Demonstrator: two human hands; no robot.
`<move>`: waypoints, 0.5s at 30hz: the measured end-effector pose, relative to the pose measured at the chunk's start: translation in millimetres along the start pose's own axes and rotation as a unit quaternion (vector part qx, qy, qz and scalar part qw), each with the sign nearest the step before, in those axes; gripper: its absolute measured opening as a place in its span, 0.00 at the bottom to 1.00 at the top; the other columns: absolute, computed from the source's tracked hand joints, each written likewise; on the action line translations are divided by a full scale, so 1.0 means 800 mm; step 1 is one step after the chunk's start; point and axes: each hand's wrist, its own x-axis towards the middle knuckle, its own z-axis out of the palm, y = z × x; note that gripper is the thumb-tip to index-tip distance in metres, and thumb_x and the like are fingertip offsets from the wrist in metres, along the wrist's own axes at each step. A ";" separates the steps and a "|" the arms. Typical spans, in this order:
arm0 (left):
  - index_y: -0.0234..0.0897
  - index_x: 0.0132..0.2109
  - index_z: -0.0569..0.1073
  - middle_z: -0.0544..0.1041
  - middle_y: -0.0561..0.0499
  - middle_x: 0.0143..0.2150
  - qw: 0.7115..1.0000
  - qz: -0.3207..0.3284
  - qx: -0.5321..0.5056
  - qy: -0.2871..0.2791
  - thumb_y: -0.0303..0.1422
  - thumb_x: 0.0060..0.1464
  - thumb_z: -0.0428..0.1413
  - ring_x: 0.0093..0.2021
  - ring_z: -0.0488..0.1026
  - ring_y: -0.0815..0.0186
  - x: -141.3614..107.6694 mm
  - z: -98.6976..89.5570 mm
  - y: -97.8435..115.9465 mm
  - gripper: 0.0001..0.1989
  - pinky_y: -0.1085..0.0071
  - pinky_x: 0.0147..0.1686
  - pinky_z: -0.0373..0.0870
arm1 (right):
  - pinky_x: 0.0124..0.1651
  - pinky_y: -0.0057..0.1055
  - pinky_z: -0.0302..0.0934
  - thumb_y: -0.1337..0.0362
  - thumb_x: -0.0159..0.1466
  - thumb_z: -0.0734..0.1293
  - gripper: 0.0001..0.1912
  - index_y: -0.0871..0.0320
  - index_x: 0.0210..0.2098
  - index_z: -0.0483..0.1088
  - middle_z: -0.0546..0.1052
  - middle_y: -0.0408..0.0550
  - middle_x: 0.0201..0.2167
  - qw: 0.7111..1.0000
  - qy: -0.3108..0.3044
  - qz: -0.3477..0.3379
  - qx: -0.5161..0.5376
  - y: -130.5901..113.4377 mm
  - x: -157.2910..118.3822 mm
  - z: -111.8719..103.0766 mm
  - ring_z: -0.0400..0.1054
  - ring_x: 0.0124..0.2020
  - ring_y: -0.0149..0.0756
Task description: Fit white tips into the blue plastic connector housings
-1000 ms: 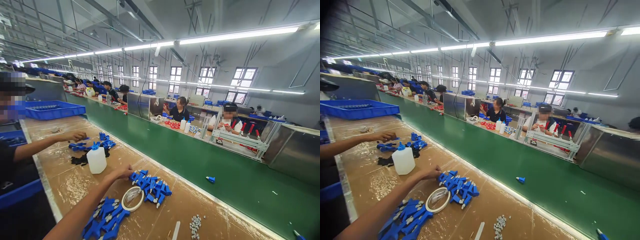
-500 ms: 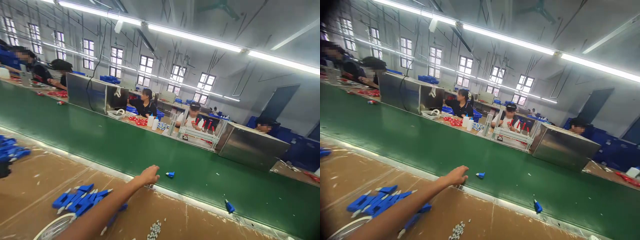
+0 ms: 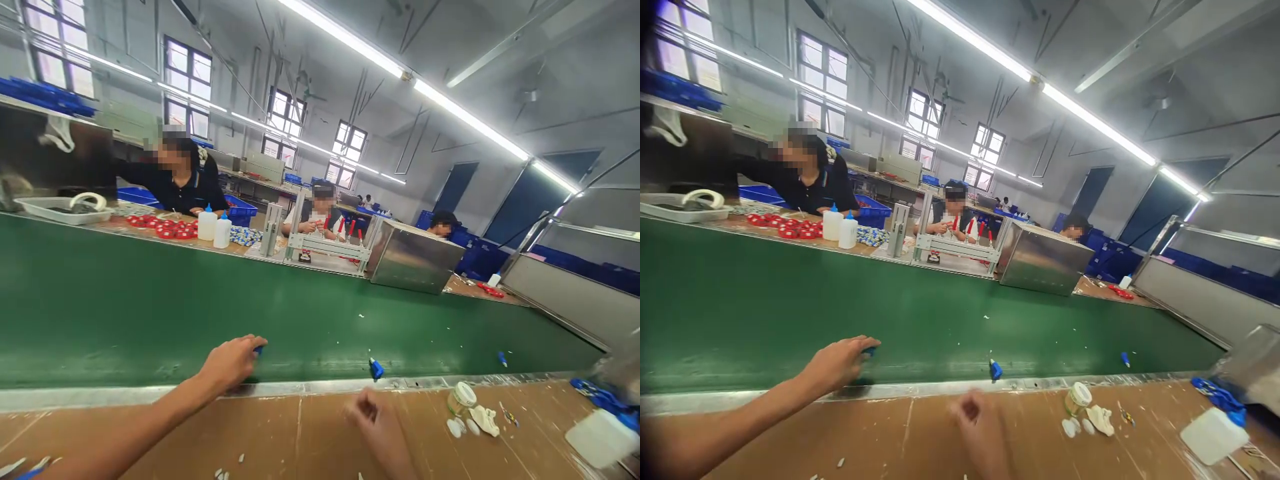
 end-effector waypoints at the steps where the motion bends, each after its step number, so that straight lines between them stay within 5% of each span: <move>1: 0.42 0.54 0.76 0.79 0.43 0.53 1.000 0.001 -0.011 0.006 0.25 0.59 0.45 0.52 0.77 0.50 -0.009 -0.006 -0.002 0.21 0.56 0.49 0.70 | 0.46 0.38 0.67 0.62 0.69 0.63 0.11 0.58 0.37 0.76 0.80 0.48 0.37 0.999 0.025 0.009 -0.035 0.001 0.017 -0.012 0.74 0.42 0.42; 3: 0.42 0.52 0.76 0.81 0.45 0.47 0.996 -0.010 -0.083 -0.002 0.31 0.59 0.47 0.47 0.79 0.54 -0.026 -0.011 -0.006 0.18 0.62 0.43 0.72 | 0.54 0.45 0.64 0.66 0.69 0.64 0.09 0.58 0.46 0.74 0.77 0.54 0.50 0.992 0.062 0.036 -0.105 0.005 0.058 -0.027 0.70 0.53 0.47; 5: 0.39 0.49 0.76 0.82 0.47 0.38 0.963 -0.055 -0.261 -0.029 0.37 0.56 0.53 0.37 0.80 0.57 -0.044 -0.011 -0.009 0.16 0.66 0.33 0.73 | 0.54 0.49 0.65 0.65 0.68 0.67 0.11 0.58 0.50 0.72 0.74 0.53 0.54 0.983 0.067 0.061 -0.162 0.010 0.094 -0.031 0.70 0.53 0.47; 8: 0.36 0.44 0.76 0.79 0.51 0.29 0.815 -0.147 -0.555 -0.077 0.42 0.43 0.65 0.28 0.77 0.62 -0.077 -0.010 -0.010 0.22 0.72 0.25 0.69 | 0.52 0.47 0.69 0.61 0.69 0.68 0.13 0.58 0.51 0.71 0.75 0.51 0.53 0.975 0.046 0.051 -0.210 0.019 0.118 -0.027 0.72 0.50 0.44; 12: 0.34 0.41 0.77 0.80 0.50 0.30 0.668 -0.174 -0.709 -0.143 0.36 0.36 0.72 0.27 0.76 0.69 -0.129 -0.020 0.004 0.22 0.78 0.24 0.68 | 0.52 0.46 0.67 0.61 0.69 0.66 0.09 0.59 0.45 0.73 0.77 0.49 0.47 0.976 0.021 -0.001 -0.217 0.030 0.084 -0.024 0.72 0.47 0.42; 15: 0.32 0.40 0.77 0.80 0.48 0.32 0.610 -0.147 -0.760 -0.168 0.30 0.43 0.69 0.29 0.77 0.70 -0.160 -0.024 0.014 0.16 0.79 0.28 0.71 | 0.50 0.39 0.63 0.69 0.67 0.63 0.07 0.59 0.34 0.74 0.78 0.53 0.40 0.980 0.007 -0.026 -0.199 0.041 0.030 -0.026 0.72 0.45 0.43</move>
